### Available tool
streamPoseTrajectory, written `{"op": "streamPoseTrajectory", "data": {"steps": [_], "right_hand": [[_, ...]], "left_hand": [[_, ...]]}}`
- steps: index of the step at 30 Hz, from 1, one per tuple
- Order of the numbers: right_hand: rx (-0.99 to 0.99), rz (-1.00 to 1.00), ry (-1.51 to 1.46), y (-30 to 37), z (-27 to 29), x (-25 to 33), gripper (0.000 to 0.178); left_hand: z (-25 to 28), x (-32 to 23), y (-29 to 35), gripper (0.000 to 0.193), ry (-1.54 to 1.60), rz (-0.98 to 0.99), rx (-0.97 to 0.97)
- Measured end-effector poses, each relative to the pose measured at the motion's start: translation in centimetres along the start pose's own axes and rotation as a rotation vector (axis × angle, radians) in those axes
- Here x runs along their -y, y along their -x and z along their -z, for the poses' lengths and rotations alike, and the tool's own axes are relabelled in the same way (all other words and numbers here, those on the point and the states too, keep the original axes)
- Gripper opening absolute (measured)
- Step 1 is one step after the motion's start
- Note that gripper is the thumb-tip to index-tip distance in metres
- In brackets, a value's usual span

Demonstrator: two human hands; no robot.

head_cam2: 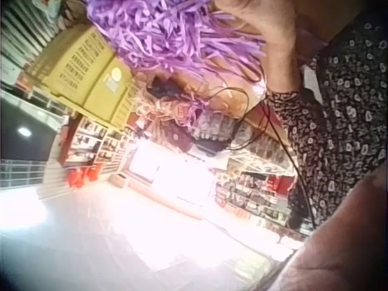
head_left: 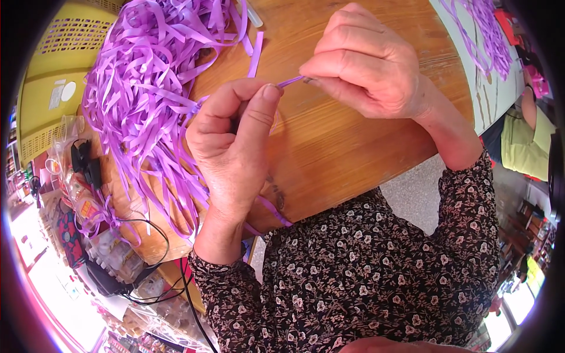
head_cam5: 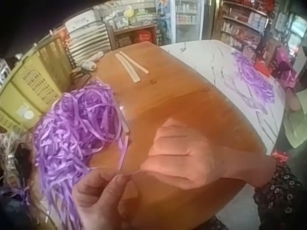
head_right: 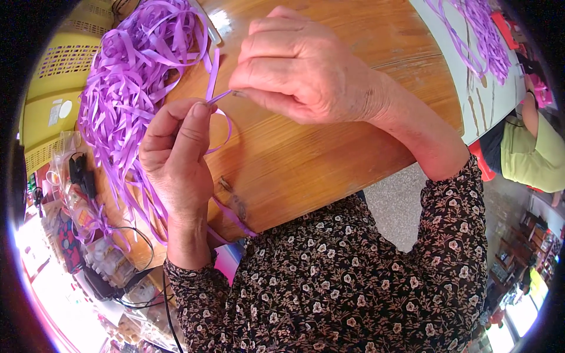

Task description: The person ties knots in purple ribbons by hand, pulling each ribbon from a pile and tightening the knot before setting it aside.

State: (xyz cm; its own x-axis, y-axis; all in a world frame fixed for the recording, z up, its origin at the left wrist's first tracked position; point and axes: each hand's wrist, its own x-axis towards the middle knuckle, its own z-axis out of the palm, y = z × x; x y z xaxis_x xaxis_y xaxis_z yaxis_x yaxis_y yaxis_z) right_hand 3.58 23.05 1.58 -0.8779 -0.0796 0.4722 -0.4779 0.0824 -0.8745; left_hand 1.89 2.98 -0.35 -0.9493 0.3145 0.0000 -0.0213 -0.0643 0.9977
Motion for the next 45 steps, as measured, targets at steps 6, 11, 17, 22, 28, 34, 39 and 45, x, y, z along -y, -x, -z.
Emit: {"op": "streamPoseTrajectory", "data": {"steps": [6,11,17,22,28,34,39,45], "right_hand": [[0.048,1.336,0.296,-3.6,1.7,-5.4,0.011],[-0.287,-0.069,0.047,-1.8,2.1,1.1,0.010],[-0.016,-0.257,-0.281,-0.3,0.4,-2.5,0.029],[0.532,-0.409,-0.419,0.2,-4.2,-1.2,0.043],[0.543,-0.143,-0.144,0.8,-4.0,-1.9,0.011],[0.322,-0.439,-0.101,1.7,1.0,-1.0,0.011],[0.236,-0.407,-0.069,1.6,1.9,0.7,0.013],[0.343,-0.071,0.387,0.9,-0.5,0.6,0.011]], "left_hand": [[-0.7,0.8,-0.4,0.008,-0.019,0.010,0.137],[-0.8,0.9,-0.2,0.012,0.060,0.050,0.224],[-0.6,-0.3,-0.3,0.023,0.593,0.089,0.273],[-0.8,-4.3,-0.7,0.030,1.035,-0.062,0.387],[3.0,-6.7,-2.2,0.022,1.095,-0.290,0.429],[8.9,-4.2,-1.0,0.026,0.717,-0.358,0.027],[10.2,-0.8,-0.5,0.028,-0.407,-0.338,-0.556],[3.9,-1.7,-1.4,0.029,-0.421,-0.664,-0.082]]}}
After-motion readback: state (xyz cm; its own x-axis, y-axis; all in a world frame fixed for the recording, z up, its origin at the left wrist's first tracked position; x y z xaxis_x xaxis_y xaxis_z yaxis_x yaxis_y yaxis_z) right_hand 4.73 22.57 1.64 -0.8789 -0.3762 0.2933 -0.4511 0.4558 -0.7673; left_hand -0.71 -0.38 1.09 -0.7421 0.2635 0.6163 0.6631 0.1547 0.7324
